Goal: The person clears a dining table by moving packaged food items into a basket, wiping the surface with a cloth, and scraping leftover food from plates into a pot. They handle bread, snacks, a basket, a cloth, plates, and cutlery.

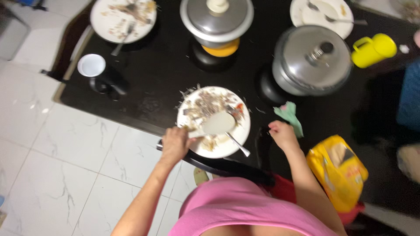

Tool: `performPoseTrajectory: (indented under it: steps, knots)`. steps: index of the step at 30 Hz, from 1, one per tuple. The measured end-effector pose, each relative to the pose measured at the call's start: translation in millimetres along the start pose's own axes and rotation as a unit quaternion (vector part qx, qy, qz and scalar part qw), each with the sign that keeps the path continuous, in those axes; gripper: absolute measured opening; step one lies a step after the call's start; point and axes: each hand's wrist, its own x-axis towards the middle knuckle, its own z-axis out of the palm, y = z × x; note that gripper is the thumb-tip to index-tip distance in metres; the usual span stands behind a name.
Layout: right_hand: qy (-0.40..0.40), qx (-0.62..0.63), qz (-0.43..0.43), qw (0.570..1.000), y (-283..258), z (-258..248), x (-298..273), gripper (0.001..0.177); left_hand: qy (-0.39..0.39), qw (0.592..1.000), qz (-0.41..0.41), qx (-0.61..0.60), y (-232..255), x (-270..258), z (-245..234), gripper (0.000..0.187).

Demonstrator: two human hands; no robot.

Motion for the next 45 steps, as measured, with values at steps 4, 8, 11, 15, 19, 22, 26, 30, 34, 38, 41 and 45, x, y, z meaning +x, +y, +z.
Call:
performPoseTrajectory:
  steps: [4, 8, 11, 15, 19, 22, 26, 30, 34, 38, 41, 45]
  knots:
    - [0.03, -0.076, 0.045, 0.996, 24.2, 9.5, -5.4, 0.043, 0.098, 0.995, 0.023, 0.005, -9.9, -8.4, 12.4, 0.049]
    - [0.09, -0.051, 0.058, 0.993, 31.1, 32.6, -9.8, 0.048, 0.16, 0.987, -0.011, -0.015, -16.5, -9.9, 21.6, 0.049]
    - [0.149, -0.014, -0.012, 0.989, 27.1, 56.2, 8.5, 0.03, 0.149, 0.983, -0.097, -0.044, -17.1, 0.1, 20.3, 0.063]
    - [0.144, 0.032, -0.036, 0.988, -0.1, 80.5, 69.5, 0.023, 0.033, 0.982, -0.171, -0.07, -13.7, 10.2, 9.6, 0.085]
    - [0.126, 0.137, -0.049, 0.981, -14.5, 66.5, 103.6, 0.019, -0.058, 0.98, -0.189, -0.033, -14.4, 18.4, -0.8, 0.104]
    - [0.153, 0.061, -0.18, 0.97, 0.7, 41.9, 86.9, 0.016, -0.069, 0.983, -0.159, -0.059, -19.2, 23.2, -4.3, 0.101]
    - [-0.116, 0.188, 0.123, 0.968, 18.3, 43.5, 32.7, 0.02, -0.117, 0.965, -0.196, -0.129, -25.3, 26.6, -10.6, 0.092]
    - [-0.192, 0.34, 0.184, 0.902, 4.5, 73.7, -9.8, 0.032, -0.104, 0.983, -0.142, -0.048, -25.7, 32.9, -5.8, 0.107]
    - [-0.21, 0.334, 0.211, 0.894, -22.0, 79.1, -25.4, 0.039, -0.117, 0.988, -0.086, 0.048, -23.4, 28.4, 16.8, 0.088]
    - [-0.208, 0.261, 0.214, 0.918, -49.4, 69.6, -33.9, 0.06, -0.209, 0.972, -0.101, -0.031, -37.5, 36.9, 14.6, 0.063]
    - [-0.198, 0.14, 0.167, 0.956, -67.6, 65.3, -45.1, 0.067, -0.234, 0.964, -0.071, -0.104, -41.0, 41.4, 1.8, 0.053]
    - [-0.163, -0.006, 0.096, 0.982, -82.1, 53.8, -59.0, 0.055, -0.171, 0.982, 0.017, -0.085, -28.2, 36.1, -20.6, 0.045]
